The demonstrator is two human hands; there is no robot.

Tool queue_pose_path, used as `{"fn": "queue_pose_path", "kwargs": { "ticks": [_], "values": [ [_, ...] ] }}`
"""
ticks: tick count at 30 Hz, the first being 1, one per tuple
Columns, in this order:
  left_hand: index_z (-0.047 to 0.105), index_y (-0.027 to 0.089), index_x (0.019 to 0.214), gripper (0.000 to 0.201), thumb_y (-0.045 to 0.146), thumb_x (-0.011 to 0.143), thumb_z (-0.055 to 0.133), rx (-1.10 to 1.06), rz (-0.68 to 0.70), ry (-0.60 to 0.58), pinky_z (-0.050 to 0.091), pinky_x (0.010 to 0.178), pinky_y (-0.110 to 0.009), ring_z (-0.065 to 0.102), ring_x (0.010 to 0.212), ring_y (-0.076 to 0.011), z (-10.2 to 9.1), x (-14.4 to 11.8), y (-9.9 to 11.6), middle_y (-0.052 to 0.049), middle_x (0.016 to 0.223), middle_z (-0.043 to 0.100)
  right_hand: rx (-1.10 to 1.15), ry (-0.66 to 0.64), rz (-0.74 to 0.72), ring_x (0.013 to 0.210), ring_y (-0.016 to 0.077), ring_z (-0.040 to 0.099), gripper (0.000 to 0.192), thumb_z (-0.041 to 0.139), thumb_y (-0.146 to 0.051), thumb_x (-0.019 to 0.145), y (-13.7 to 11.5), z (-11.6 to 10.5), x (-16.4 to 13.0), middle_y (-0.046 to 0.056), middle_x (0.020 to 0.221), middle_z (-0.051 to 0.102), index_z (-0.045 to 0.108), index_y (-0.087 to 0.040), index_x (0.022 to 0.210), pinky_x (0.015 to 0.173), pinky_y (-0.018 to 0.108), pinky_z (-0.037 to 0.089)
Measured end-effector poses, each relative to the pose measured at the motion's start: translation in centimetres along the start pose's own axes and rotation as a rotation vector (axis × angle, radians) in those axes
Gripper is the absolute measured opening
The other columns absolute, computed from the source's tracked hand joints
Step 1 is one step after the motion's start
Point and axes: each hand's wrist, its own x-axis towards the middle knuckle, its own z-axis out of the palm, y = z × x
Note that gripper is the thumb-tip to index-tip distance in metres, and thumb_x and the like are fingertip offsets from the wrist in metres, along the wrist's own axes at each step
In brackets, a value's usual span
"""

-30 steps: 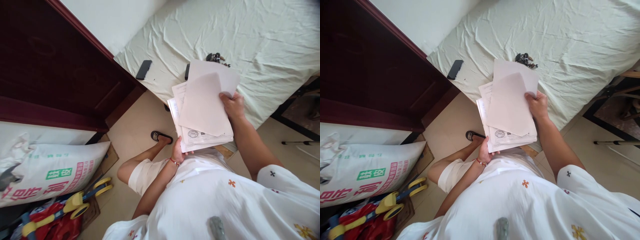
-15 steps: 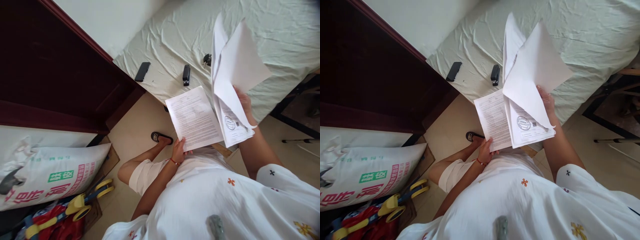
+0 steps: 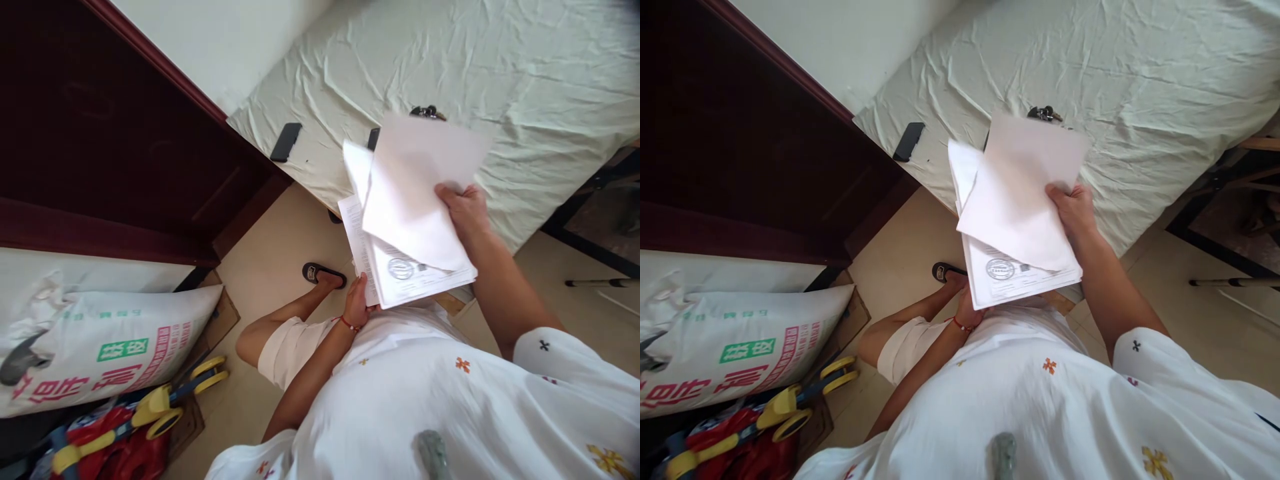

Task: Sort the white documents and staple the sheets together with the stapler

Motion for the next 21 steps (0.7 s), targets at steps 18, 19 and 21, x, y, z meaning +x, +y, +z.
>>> {"fn": "queue_pose_path", "kwargs": {
  "ticks": [18, 19, 21],
  "values": [
    [0.07, 0.01, 0.113, 0.071, 0.073, 0.081, 0.074, -0.136, 0.083, -0.156, 0.062, 0.062, -0.041, 0.074, 0.073, -0.0289, -0.6, 0.6, -0.8, -0.017, 0.09, 0.078, -0.498, -0.145, -0.141, 0.073, 0.0213, 0.058, 0.024, 0.064, -0.047, 0.084, 0.9, -0.2, 0.4, 0.003, 0.074, 0.062, 0.065, -0.023, 0.081, 0.067, 0.034, 0.048],
    [0.07, 0.009, 0.115, 0.069, 0.07, 0.082, 0.074, -0.147, 0.068, -0.156, 0.063, 0.065, -0.042, 0.076, 0.08, -0.0316, -0.5, 0.6, -0.7, -0.019, 0.094, 0.079, -0.491, -0.147, -0.134, 0.072, 0.0211, 0.057, 0.025, 0.065, -0.048, 0.084, 0.9, -0.2, 0.4, 0.003, 0.073, 0.062, 0.065, -0.023, 0.08, 0.065, 0.033, 0.047],
    [0.07, 0.009, 0.119, 0.065, 0.064, 0.085, 0.072, -0.158, 0.032, -0.158, 0.064, 0.067, -0.043, 0.077, 0.088, -0.0344, -0.3, 0.4, -0.3, -0.019, 0.099, 0.079, -0.473, -0.15, -0.119, 0.071, 0.0206, 0.055, 0.028, 0.066, -0.051, 0.083, 0.8, -0.1, 0.3, 0.003, 0.072, 0.061, 0.065, -0.023, 0.079, 0.063, 0.033, 0.047]
  ]
}}
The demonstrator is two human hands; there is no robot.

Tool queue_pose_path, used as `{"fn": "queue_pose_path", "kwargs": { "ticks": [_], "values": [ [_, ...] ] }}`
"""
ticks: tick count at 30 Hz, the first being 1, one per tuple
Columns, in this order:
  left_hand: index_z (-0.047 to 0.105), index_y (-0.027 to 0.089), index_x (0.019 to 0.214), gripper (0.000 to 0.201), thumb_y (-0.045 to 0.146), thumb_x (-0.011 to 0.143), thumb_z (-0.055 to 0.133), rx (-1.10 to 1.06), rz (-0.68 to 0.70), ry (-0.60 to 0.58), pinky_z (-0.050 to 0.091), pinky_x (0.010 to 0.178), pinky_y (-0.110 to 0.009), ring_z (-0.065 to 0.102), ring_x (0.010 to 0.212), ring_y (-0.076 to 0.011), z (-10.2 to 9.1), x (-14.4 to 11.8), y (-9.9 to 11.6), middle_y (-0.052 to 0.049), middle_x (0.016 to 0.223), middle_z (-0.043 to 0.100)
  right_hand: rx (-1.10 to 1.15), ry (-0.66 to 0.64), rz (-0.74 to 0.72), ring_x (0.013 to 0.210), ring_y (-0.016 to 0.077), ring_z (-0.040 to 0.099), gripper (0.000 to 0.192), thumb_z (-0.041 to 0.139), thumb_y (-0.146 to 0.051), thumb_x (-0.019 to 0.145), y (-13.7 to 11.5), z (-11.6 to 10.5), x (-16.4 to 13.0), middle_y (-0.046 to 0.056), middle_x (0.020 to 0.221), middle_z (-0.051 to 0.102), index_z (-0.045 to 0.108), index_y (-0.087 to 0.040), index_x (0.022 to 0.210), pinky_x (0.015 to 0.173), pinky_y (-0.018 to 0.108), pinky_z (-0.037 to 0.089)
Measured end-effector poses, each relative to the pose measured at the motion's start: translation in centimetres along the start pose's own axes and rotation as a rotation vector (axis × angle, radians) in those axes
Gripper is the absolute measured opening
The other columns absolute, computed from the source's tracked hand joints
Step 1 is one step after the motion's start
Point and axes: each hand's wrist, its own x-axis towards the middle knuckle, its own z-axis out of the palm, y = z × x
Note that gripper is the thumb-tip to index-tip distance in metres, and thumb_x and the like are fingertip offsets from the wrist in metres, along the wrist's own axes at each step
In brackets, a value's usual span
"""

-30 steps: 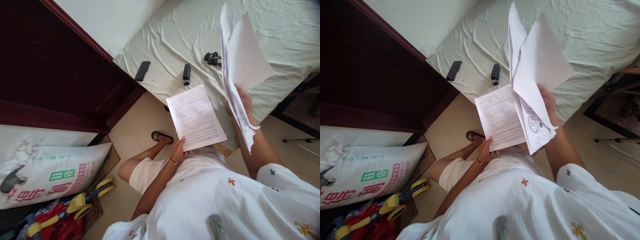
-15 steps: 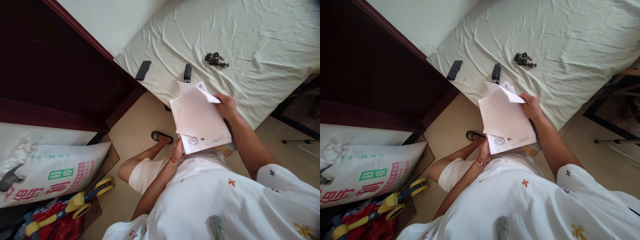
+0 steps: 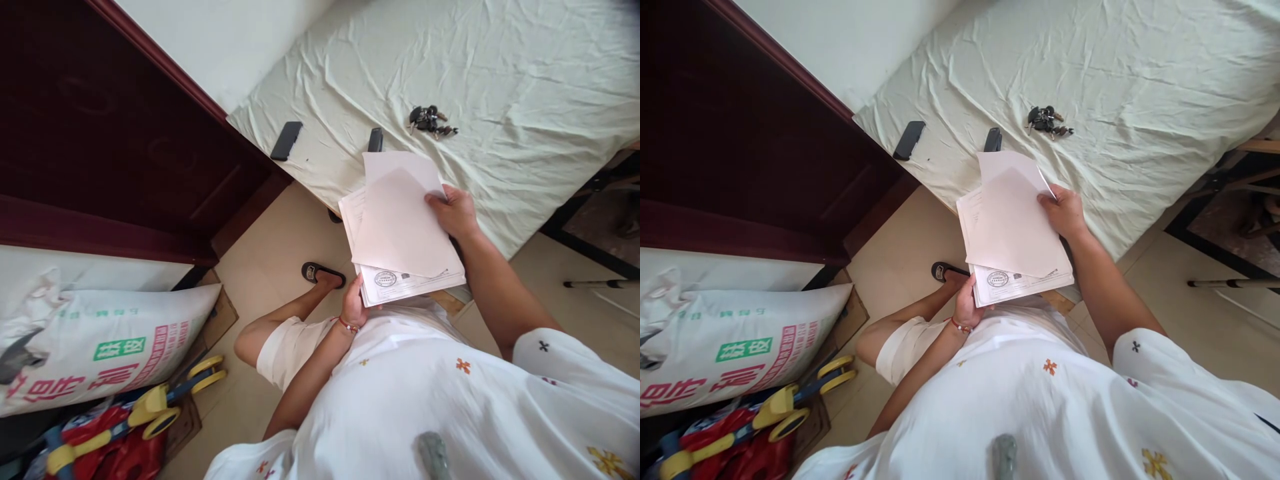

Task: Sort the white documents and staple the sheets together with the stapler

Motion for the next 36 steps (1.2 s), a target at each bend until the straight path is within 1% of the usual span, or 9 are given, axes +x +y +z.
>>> {"fn": "queue_pose_path", "kwargs": {
  "ticks": [6, 12, 16, 19, 23, 27, 30, 32, 36],
  "values": [
    [0.073, 0.011, 0.125, 0.058, 0.054, 0.087, 0.065, 0.006, -0.068, 0.026, 0.064, 0.066, -0.041, 0.078, 0.092, -0.0343, 0.5, -0.4, 1.0, -0.016, 0.101, 0.081, 0.112, 0.004, 0.029, 0.065, 0.0182, 0.05, 0.031, 0.073, -0.054, 0.081, -0.5, 0.1, -0.2, 0.001, 0.067, 0.057, 0.065, -0.024, 0.074, 0.062, 0.032, 0.046],
    [0.075, 0.012, 0.117, 0.051, 0.047, 0.081, 0.066, 0.018, -0.09, 0.04, 0.064, 0.067, -0.042, 0.077, 0.093, -0.0346, 0.4, -0.5, 0.9, -0.014, 0.098, 0.082, 0.164, -0.015, 0.059, 0.062, 0.0165, 0.049, 0.025, 0.075, -0.047, 0.08, -0.6, 0.1, -0.3, 0.0, 0.069, 0.061, 0.068, -0.023, 0.077, 0.06, 0.031, 0.045],
    [0.075, 0.012, 0.096, 0.04, 0.043, 0.07, 0.076, 0.033, -0.028, 0.051, 0.064, 0.068, -0.042, 0.078, 0.091, -0.0346, 0.4, -0.4, 0.3, -0.014, 0.091, 0.081, 0.13, -0.002, 0.044, 0.065, 0.0163, 0.053, 0.019, 0.073, -0.04, 0.084, -0.3, 0.1, -0.2, 0.0, 0.071, 0.064, 0.071, -0.023, 0.078, 0.063, 0.03, 0.049],
    [0.073, 0.013, 0.088, 0.039, 0.041, 0.064, 0.086, 0.058, 0.041, 0.068, 0.064, 0.074, -0.041, 0.078, 0.094, -0.0343, 0.6, -0.2, -0.1, -0.012, 0.089, 0.081, 0.127, -0.019, 0.028, 0.063, 0.0149, 0.052, 0.018, 0.077, -0.04, 0.082, 0.0, 0.3, -0.1, 0.0, 0.071, 0.064, 0.073, -0.022, 0.081, 0.059, 0.028, 0.047],
    [0.073, 0.015, 0.089, 0.05, 0.043, 0.056, 0.097, 0.075, 0.1, 0.114, 0.064, 0.085, -0.042, 0.078, 0.105, -0.0351, 0.8, 0.2, -0.4, -0.011, 0.091, 0.082, 0.189, -0.087, 0.024, 0.06, 0.0139, 0.049, 0.024, 0.081, -0.043, 0.075, 0.5, 0.4, -0.1, -0.001, 0.073, 0.065, 0.074, -0.022, 0.086, 0.053, 0.026, 0.041],
    [0.074, 0.017, 0.095, 0.055, 0.048, 0.057, 0.099, 0.081, 0.17, 0.121, 0.063, 0.088, -0.041, 0.077, 0.11, -0.0336, 0.8, 0.5, -0.6, -0.009, 0.096, 0.082, 0.077, -0.018, -0.045, 0.064, 0.0158, 0.05, 0.021, 0.075, -0.044, 0.079, 0.4, 0.2, -0.2, 0.0, 0.071, 0.062, 0.071, -0.023, 0.08, 0.058, 0.028, 0.043],
    [0.072, 0.018, 0.098, 0.057, 0.051, 0.061, 0.098, 0.091, 0.192, 0.121, 0.064, 0.077, -0.035, 0.079, 0.101, -0.0304, 0.7, 0.6, -0.8, -0.008, 0.097, 0.082, -0.018, 0.02, -0.087, 0.065, 0.0169, 0.05, 0.023, 0.07, -0.045, 0.082, 0.1, -0.1, -0.2, 0.0, 0.067, 0.057, 0.066, -0.024, 0.073, 0.062, 0.03, 0.045],
    [0.07, 0.018, 0.101, 0.056, 0.054, 0.066, 0.095, 0.119, 0.138, 0.119, 0.06, 0.061, -0.029, 0.08, 0.086, -0.0273, 0.7, 0.5, -0.8, -0.008, 0.093, 0.081, -0.048, 0.032, -0.088, 0.066, 0.0178, 0.05, 0.026, 0.068, -0.047, 0.083, -0.1, -0.2, -0.2, 0.001, 0.065, 0.055, 0.062, -0.024, 0.071, 0.062, 0.031, 0.047],
    [0.066, 0.019, 0.105, 0.056, 0.059, 0.073, 0.089, 0.189, 0.059, 0.092, 0.036, 0.035, -0.019, 0.071, 0.053, -0.0176, 0.9, 0.2, -0.5, -0.005, 0.082, 0.078, -0.087, 0.047, -0.109, 0.067, 0.0184, 0.05, 0.03, 0.068, -0.049, 0.083, -0.1, -0.2, -0.2, 0.001, 0.064, 0.051, 0.059, -0.024, 0.069, 0.064, 0.031, 0.05]
  ]
}}
